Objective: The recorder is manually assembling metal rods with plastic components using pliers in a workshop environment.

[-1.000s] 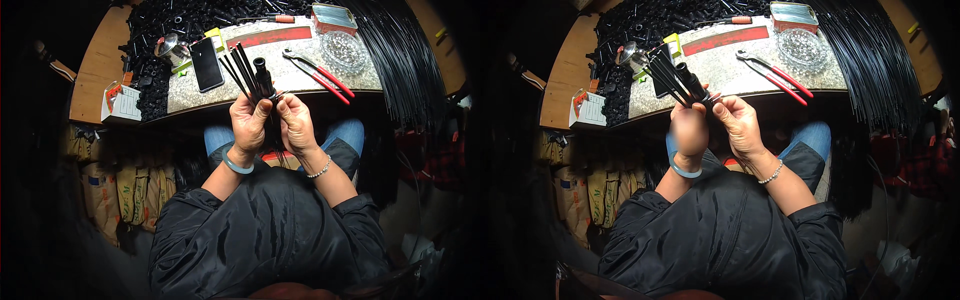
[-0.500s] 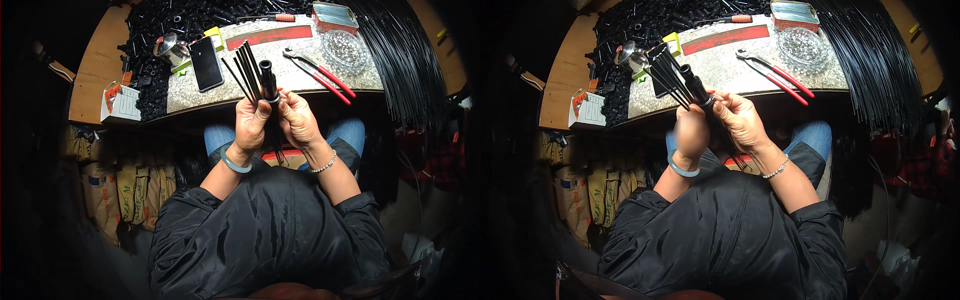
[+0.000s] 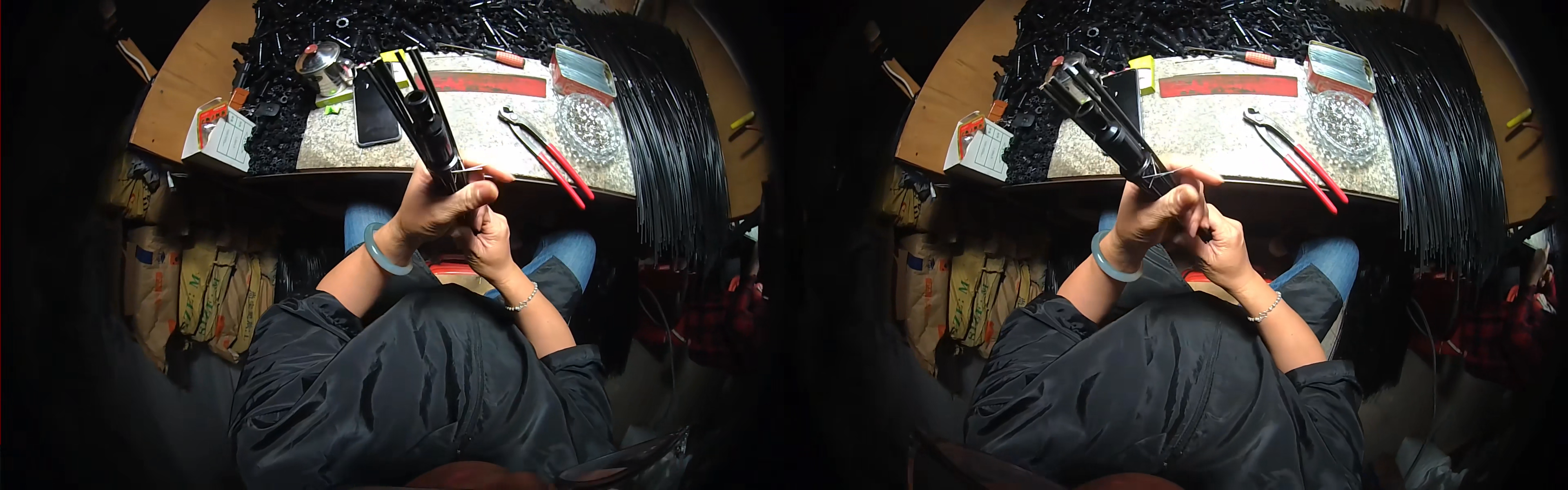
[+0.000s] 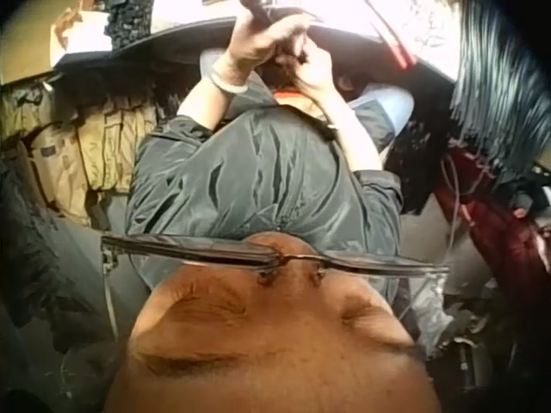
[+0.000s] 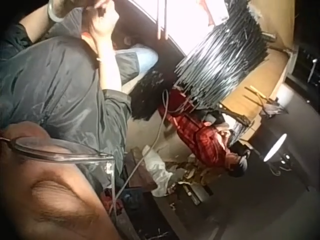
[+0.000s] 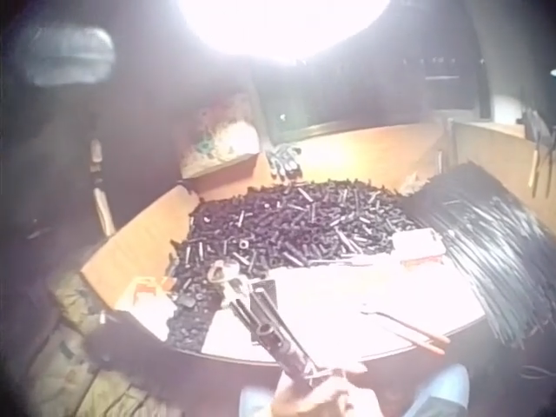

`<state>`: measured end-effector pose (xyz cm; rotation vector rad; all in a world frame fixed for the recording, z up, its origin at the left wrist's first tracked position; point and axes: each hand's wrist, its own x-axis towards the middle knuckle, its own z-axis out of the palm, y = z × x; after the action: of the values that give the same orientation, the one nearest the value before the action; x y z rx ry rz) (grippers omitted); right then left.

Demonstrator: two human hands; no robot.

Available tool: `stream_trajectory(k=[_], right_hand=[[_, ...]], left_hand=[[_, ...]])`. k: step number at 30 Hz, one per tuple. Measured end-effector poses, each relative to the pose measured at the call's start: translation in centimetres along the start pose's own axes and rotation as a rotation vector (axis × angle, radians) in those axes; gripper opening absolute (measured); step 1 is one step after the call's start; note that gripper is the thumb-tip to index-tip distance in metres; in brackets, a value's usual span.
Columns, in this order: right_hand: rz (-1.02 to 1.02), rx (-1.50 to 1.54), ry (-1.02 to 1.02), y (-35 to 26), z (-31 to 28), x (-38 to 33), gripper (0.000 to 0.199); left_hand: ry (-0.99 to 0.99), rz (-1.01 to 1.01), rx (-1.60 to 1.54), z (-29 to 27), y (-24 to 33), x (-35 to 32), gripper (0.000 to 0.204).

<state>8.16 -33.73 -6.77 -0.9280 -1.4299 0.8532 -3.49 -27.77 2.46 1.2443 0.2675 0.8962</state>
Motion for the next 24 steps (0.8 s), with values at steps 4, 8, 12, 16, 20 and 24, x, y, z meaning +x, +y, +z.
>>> stream_trajectory(k=[4, 8, 12, 16, 20, 24], right_hand=[[0.01, 0.105, 0.049, -2.1, -1.0, 0.8, 0.058], [-0.321, -0.364, 0.294, -7.0, -3.2, 3.0, 0.097], [-0.421, -0.765, 0.199, -11.9, -3.0, 4.7, 0.074], [-0.403, -0.722, 0.221, -12.4, -2.7, 4.4, 0.03], [-0.402, -0.652, 0.244, -12.1, -2.2, 4.0, 0.013], [-0.478, -0.682, 0.242, -11.2, -2.3, 3.7, 0.013]], left_hand=[[0.126, 0.026, 0.185, 2.0, 1.3, 0.1, 0.027], [0.236, 0.083, 0.312, 2.8, 1.4, -0.3, 0.027], [0.322, 0.153, 0.405, 2.5, -0.2, -1.0, 0.021], [0.257, 0.275, 0.304, 2.1, -1.2, -0.6, 0.02], [0.207, 0.434, 0.501, 2.5, -0.2, -0.3, 0.026], [0.299, 0.14, 0.298, 2.4, 0.4, -0.6, 0.026]])
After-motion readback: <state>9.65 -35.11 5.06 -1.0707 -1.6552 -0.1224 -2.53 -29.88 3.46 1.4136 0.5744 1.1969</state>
